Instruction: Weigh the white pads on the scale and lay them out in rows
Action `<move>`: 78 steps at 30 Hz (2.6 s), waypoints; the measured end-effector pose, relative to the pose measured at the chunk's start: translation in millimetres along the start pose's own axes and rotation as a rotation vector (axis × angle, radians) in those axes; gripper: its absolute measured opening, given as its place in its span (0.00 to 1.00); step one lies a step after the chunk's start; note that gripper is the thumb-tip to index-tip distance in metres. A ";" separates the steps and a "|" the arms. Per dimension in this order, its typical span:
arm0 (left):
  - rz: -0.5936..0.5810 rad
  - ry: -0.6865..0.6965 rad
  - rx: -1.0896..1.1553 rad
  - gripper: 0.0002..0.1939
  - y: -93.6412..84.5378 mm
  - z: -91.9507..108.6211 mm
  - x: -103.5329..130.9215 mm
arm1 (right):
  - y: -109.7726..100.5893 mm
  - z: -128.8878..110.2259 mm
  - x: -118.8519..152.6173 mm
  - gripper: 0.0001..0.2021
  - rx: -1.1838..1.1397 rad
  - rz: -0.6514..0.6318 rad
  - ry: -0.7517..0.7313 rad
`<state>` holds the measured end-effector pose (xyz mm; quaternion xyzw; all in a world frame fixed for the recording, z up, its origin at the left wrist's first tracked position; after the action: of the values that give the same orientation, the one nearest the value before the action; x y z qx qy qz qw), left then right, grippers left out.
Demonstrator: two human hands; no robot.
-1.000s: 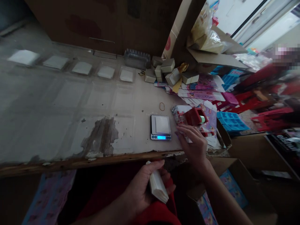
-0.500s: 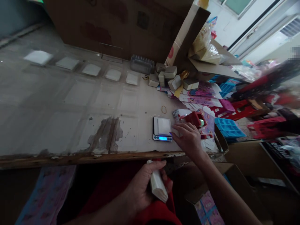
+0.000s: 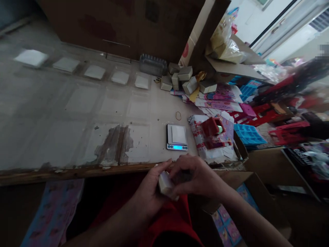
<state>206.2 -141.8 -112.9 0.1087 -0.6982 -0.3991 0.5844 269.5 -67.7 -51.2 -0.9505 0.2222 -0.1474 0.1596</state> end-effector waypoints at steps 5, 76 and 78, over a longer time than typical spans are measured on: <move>-0.050 -0.019 0.017 0.06 2.2 -4.6 -2.3 | 9.6 15.3 3.1 0.18 -0.038 0.027 0.039; 0.164 -0.132 0.034 0.06 -21.8 -23.9 -9.9 | -90.3 57.0 8.3 0.12 0.488 0.878 -0.280; 0.152 -0.123 0.034 0.06 -22.1 -25.1 -8.8 | -87.8 55.5 5.9 0.12 0.519 0.848 -0.305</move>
<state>224.5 -161.7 -134.5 0.0407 -0.7458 -0.3475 0.5669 327.0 17.4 -67.9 -0.7165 0.5182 0.0204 0.4666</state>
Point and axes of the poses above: each hand's wrist, its own x-axis away from the middle knuckle, its own y-axis out of the palm, z = x × y, the point moved 6 cm from there along -x, towards the middle knuckle, and after that the axes turned 7 degrees about -x, right-handed, at the moved point
